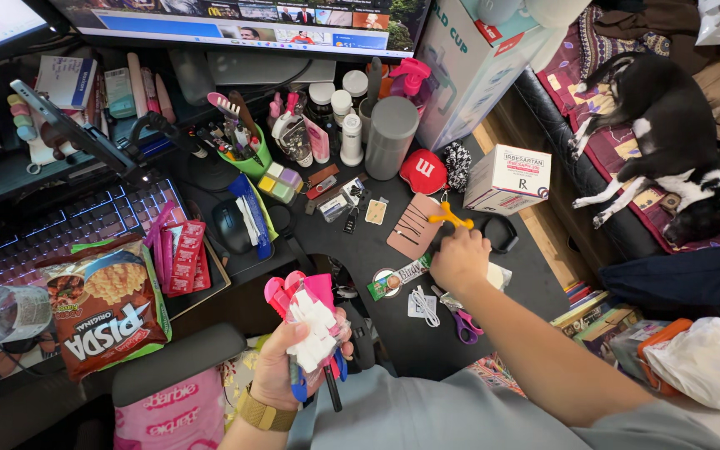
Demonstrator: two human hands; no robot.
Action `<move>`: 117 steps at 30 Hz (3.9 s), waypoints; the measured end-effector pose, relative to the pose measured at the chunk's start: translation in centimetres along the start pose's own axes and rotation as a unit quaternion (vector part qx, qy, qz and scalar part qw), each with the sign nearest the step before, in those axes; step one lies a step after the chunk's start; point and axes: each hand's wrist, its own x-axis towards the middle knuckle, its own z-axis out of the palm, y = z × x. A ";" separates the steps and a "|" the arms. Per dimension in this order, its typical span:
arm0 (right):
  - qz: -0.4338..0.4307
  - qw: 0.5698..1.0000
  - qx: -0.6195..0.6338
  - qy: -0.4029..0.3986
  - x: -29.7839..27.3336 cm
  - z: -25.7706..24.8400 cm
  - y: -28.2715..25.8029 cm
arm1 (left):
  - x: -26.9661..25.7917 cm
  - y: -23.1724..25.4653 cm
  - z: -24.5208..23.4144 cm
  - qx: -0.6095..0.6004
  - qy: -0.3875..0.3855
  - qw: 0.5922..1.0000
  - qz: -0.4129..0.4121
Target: The person organizes a cluttered desk by picking up and moving various small items such as pens, scissors, a stapler, and a small white box. They place some items into a green pen holder and rearrange others on the desk surface.
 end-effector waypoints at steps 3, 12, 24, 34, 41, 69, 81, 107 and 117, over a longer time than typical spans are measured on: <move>-0.006 0.999 -0.042 -0.033 0.9 0.3 -0.2 | -0.1 0.0 0.0 0.003 -0.004 1.000 0.001; -0.074 0.970 -0.182 -0.143 0.9 0.2 -1.5 | -0.6 0.3 0.0 0.012 0.006 1.000 0.006; -0.044 0.951 -0.029 -0.306 1.5 -4.0 -1.4 | -1.1 0.7 -1.2 0.002 0.009 1.000 0.004; -0.199 0.974 0.062 -0.087 8.2 -1.8 -4.3 | -0.7 1.0 -0.9 0.012 -0.006 1.000 -0.002; -0.070 0.969 0.107 -0.213 -1.3 -2.2 -3.4 | -0.9 1.9 -1.8 -0.004 -0.020 1.000 -0.014; -0.133 0.932 -0.021 -0.335 -5.3 -4.1 -4.3 | -1.7 2.9 -2.1 0.004 -0.011 1.000 -0.022; -0.169 0.940 0.006 -0.297 -4.9 -3.4 -3.7 | -0.8 2.3 -1.4 0.016 -0.036 0.999 -0.029; -0.151 0.683 0.667 -0.255 2.6 -15.1 -16.2 | -4.4 4.8 -2.2 -0.020 -0.019 1.000 0.010; -0.572 0.595 0.562 -0.053 -1.1 -35.5 -35.4 | -9.3 10.5 -9.5 0.040 -0.136 0.946 0.293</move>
